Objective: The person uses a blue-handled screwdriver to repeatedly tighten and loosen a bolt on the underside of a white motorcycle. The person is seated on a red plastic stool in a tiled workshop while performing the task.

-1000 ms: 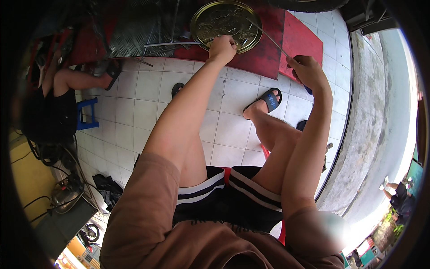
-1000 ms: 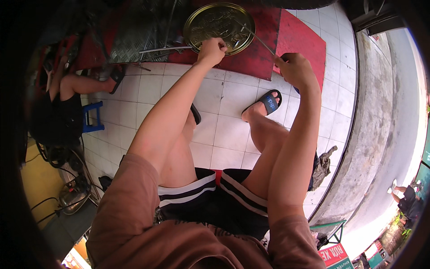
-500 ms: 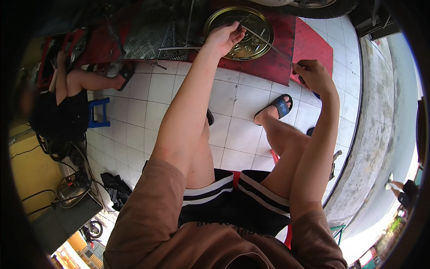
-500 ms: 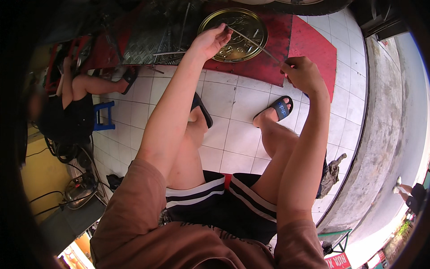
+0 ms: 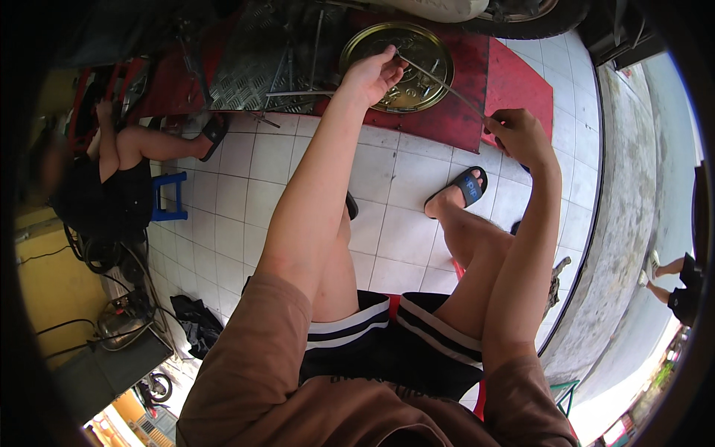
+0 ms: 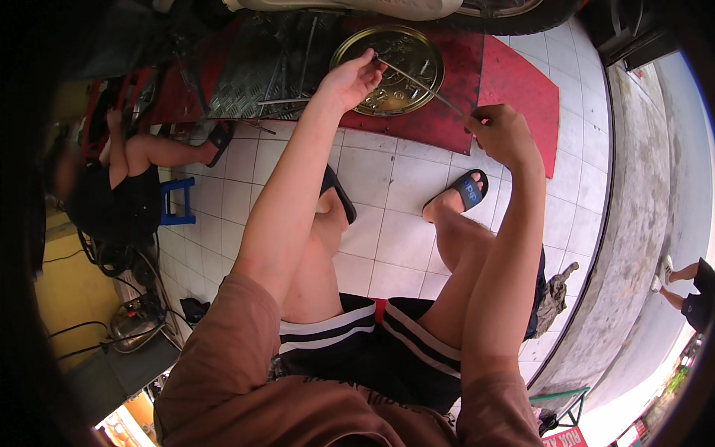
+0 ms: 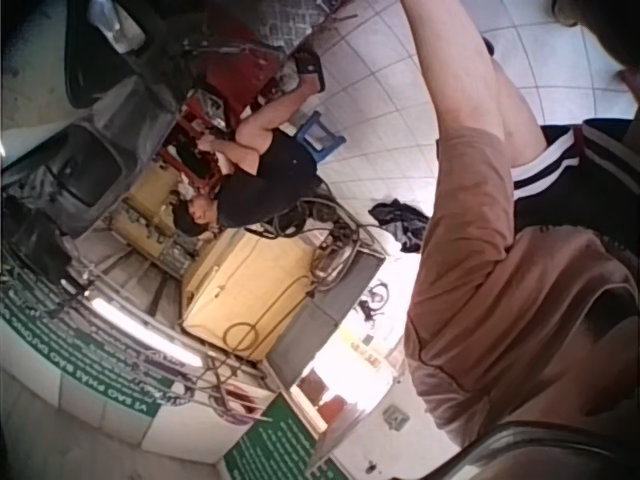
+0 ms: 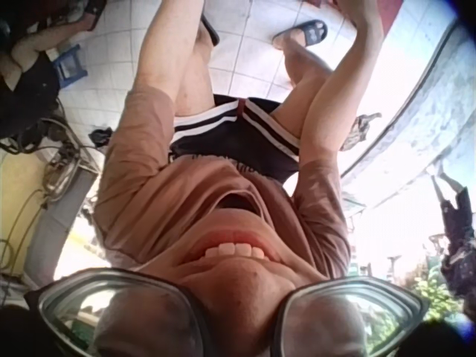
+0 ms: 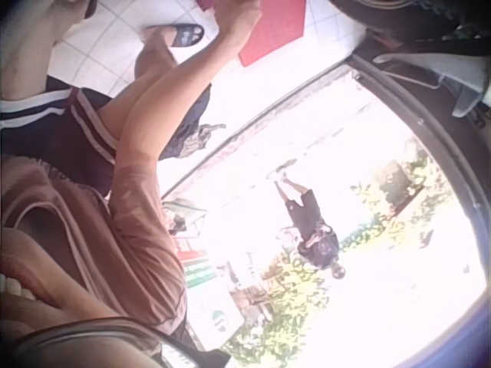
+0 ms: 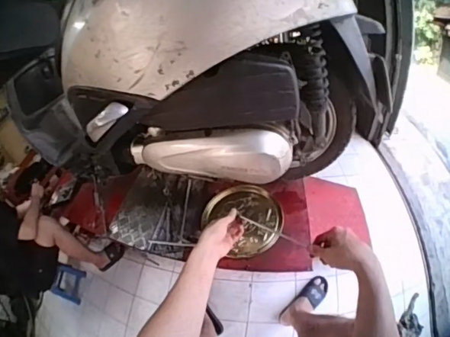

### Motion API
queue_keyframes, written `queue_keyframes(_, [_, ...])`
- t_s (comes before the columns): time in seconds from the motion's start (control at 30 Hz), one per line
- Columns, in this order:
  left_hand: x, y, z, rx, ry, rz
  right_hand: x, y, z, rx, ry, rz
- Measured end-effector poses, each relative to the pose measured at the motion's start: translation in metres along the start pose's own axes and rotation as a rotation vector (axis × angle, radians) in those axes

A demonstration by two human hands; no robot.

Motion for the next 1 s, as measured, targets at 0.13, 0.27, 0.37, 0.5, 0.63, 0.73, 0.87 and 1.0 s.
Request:
queue_keyframes(0.13, [-0.005, 0.006, 0.003, 0.059, 0.044, -0.035, 0.002, 0.001, 0.000, -0.007, -0.053, 0.024])
queue_keyframes(0.27, [-0.016, 0.022, 0.017, -0.016, -0.015, -0.004, 0.004, 0.003, -0.005, 0.050, -0.051, 0.035])
queue_keyframes(0.37, [-0.036, 0.050, 0.039, -0.167, -0.103, 0.021, 0.005, 0.011, -0.014, 0.137, -0.295, 0.018])
queue_keyframes(0.5, [-0.064, 0.087, 0.060, -0.457, -0.189, 0.074, -0.005, 0.010, -0.017, 0.238, -0.571, -0.041])
queue_keyframes(0.63, [-0.076, 0.094, 0.077, -0.760, -0.272, 0.235, -0.024, 0.003, -0.041, 0.240, -0.805, -0.063])
queue_keyframes(0.73, [-0.087, 0.093, 0.081, -0.960, -0.454, 0.283, -0.038, -0.001, -0.055, 0.241, -0.787, -0.129])
queue_keyframes(0.87, [-0.110, 0.105, 0.078, -1.136, -0.627, 0.300, -0.055, 0.001, -0.070, 0.287, -0.929, -0.146])
queue_keyframes(1.0, [-0.125, 0.110, 0.069, -1.235, -0.703, 0.338, -0.059, 0.003, -0.078, 0.320, -1.105, -0.108])
Point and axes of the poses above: each hand's wrist, its own y-axis away from the middle knuckle, its own x-axis out of the back of the hand, z = x × y, the point moved 3 cm from there along -y, towards the middle knuckle, and after that the axes turned 12 degrees about x, right-handed, at the moved point
